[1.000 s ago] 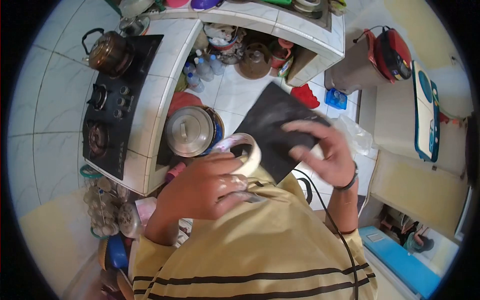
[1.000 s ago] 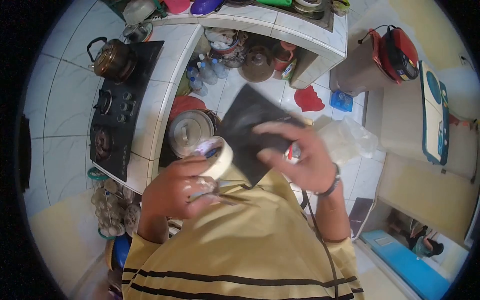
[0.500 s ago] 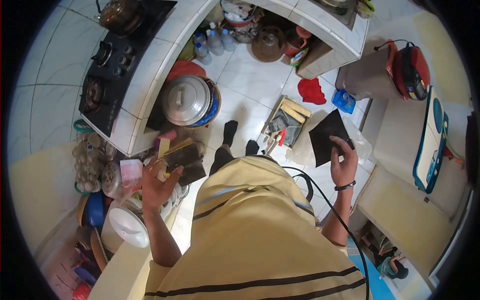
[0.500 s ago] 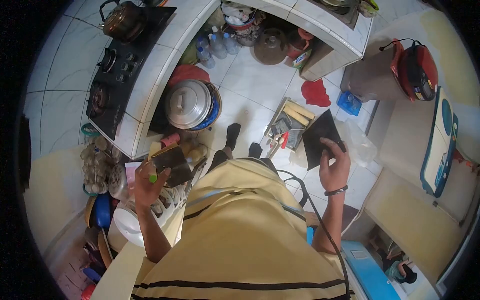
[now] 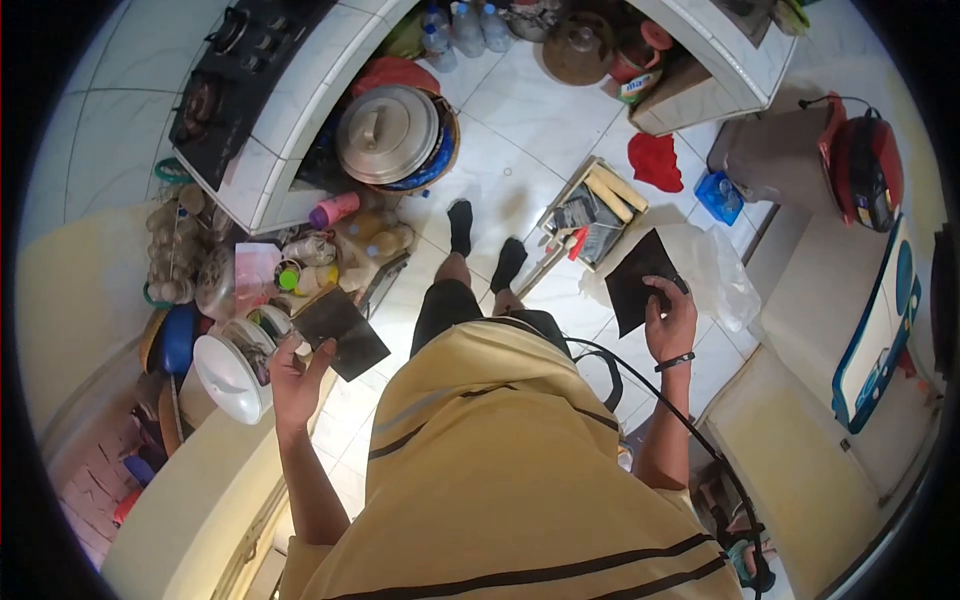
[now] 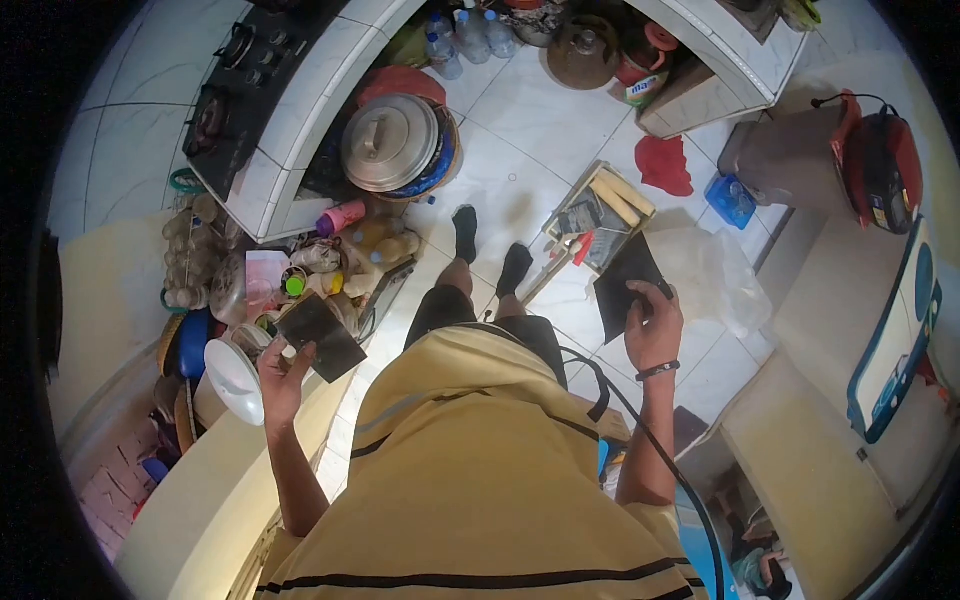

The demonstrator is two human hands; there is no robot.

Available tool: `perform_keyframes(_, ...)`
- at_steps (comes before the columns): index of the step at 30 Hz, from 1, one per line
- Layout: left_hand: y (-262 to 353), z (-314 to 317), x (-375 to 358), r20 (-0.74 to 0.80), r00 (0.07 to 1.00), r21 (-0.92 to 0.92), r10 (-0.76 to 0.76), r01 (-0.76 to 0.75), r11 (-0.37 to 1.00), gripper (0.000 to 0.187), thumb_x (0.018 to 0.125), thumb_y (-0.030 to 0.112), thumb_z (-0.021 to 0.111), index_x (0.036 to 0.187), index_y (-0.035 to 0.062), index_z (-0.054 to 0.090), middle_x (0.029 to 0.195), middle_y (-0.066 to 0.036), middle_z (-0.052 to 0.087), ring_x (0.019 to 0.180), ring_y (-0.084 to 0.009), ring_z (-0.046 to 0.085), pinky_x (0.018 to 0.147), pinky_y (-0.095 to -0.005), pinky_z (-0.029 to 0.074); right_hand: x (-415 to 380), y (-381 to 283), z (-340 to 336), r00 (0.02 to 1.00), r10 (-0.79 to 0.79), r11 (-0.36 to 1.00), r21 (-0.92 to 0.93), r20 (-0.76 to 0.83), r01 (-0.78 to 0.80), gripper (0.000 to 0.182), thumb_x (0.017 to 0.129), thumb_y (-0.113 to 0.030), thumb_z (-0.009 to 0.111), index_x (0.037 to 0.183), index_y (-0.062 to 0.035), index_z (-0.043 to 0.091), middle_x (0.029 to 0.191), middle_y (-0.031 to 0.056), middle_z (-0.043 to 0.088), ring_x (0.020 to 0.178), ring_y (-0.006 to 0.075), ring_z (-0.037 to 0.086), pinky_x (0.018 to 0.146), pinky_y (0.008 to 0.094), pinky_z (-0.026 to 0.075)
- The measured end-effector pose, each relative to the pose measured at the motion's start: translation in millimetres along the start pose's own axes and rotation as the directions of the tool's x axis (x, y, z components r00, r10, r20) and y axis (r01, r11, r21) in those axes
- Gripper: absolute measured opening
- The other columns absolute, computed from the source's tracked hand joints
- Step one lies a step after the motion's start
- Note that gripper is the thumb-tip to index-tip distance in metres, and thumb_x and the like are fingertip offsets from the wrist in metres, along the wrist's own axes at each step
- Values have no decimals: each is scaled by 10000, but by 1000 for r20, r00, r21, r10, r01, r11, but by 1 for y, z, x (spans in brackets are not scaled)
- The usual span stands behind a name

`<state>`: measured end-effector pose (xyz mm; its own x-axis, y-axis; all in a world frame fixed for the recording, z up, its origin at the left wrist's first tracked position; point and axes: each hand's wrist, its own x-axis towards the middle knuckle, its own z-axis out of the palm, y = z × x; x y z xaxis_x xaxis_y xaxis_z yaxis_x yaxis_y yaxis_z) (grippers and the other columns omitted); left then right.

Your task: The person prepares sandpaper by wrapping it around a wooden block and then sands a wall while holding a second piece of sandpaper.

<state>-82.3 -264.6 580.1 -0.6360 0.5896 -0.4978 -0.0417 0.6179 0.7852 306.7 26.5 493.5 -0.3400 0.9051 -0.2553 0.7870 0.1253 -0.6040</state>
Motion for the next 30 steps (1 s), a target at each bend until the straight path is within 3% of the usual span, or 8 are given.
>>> perform_keyframes(6,3,9,-10,-27,999,4,34,-34,999,217,851,-4,687,1068,3,664,984,3,656,904,-71,546,826,-222,416,10,7,-6,994,-71,997,21,-82,73,300,751,46,529,997,-41,677,895,148,644,673,268,562,690,352,479)
perform_keyframes(12,10,15,-4,25,995,-39,99,-98,994,225,853,5,687,1077,-3,663,1028,-10,673,916,-76,562,825,-225,431,-1,23,-7,993,71,997,45,-99,-66,287,760,15,541,998,-64,682,896,141,651,734,279,579,730,362,479)
perform_keyframes(19,-1,7,-12,11,994,19,105,-106,994,206,860,5,680,1066,3,672,982,-38,689,871,-94,601,789,-248,480,-5,49,6,998,15,996,-82,-68,-21,304,766,-12,555,1016,-106,700,922,131,677,815,299,612,763,375,494)
perform_keyframes(20,4,6,-18,-23,998,60,50,-48,997,190,853,45,709,1038,12,682,935,-43,697,857,-105,602,787,-254,469,0,57,14,991,-100,990,-108,-94,90,296,768,-15,552,1009,-92,706,956,138,694,863,297,636,771,365,502)
perform_keyframes(23,-15,-6,-41,-120,990,98,76,-65,993,221,844,121,727,1044,32,695,957,-114,710,865,-185,651,792,-308,490,26,40,28,989,-128,987,-93,73,134,279,773,-22,542,994,-59,707,982,136,702,879,284,655,771,355,507)
perform_keyframes(24,-31,-10,-52,-168,985,16,46,-44,999,231,848,131,722,1056,35,693,988,-114,707,898,-199,648,829,-316,483,35,34,35,965,-254,956,-135,68,262,280,767,-34,545,993,-61,707,973,137,701,883,289,654,779,354,506)
perform_keyframes(25,-42,-16,-63,-221,975,-48,35,-46,998,238,850,142,720,1060,33,693,1003,-116,705,906,-208,647,839,-321,480,42,11,39,968,-216,970,-88,130,228,296,752,-36,542,997,-57,706,985,144,701,919,307,653,822,370,504)
perform_keyframes(30,-83,-41,-115,-431,901,-263,-54,-68,962,246,867,173,708,1060,22,688,1016,-100,693,898,-187,633,828,-314,483,88,-99,50,830,-455,840,-155,322,520,330,730,-13,534,1017,-20,698,1009,160,703,966,302,663,901,366,491)
